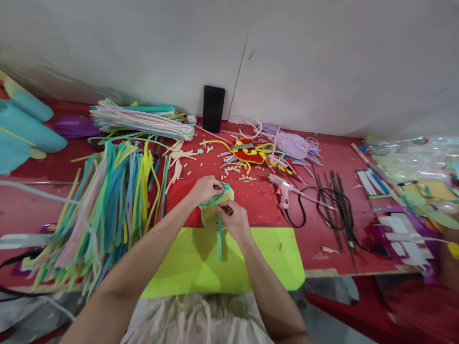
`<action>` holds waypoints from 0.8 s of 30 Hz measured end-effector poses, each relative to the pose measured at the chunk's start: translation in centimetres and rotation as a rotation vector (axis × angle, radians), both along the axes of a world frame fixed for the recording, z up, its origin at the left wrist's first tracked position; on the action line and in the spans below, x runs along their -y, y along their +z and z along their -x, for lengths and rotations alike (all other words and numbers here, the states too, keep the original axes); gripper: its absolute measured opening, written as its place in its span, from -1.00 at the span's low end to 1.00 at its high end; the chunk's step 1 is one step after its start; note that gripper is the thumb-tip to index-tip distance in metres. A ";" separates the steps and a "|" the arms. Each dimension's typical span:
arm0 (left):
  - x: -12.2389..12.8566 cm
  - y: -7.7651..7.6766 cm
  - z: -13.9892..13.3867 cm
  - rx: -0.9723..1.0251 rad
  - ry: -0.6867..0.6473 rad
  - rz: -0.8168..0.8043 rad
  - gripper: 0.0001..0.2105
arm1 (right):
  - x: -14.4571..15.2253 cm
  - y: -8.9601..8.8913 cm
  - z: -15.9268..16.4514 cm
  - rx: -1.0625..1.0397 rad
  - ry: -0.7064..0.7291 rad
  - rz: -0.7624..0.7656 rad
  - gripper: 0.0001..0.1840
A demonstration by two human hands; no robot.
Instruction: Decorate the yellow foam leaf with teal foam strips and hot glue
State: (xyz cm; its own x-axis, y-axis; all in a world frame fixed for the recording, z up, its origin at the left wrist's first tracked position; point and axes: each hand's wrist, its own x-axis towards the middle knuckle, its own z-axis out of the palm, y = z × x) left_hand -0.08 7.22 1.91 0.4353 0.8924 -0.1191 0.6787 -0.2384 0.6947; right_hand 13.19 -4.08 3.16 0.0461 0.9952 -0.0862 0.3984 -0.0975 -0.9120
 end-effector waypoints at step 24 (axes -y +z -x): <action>1.2 0.5 -1.4 -0.197 0.102 0.011 -0.90 | -0.3 0.2 -0.7 -0.067 -0.064 0.049 -0.77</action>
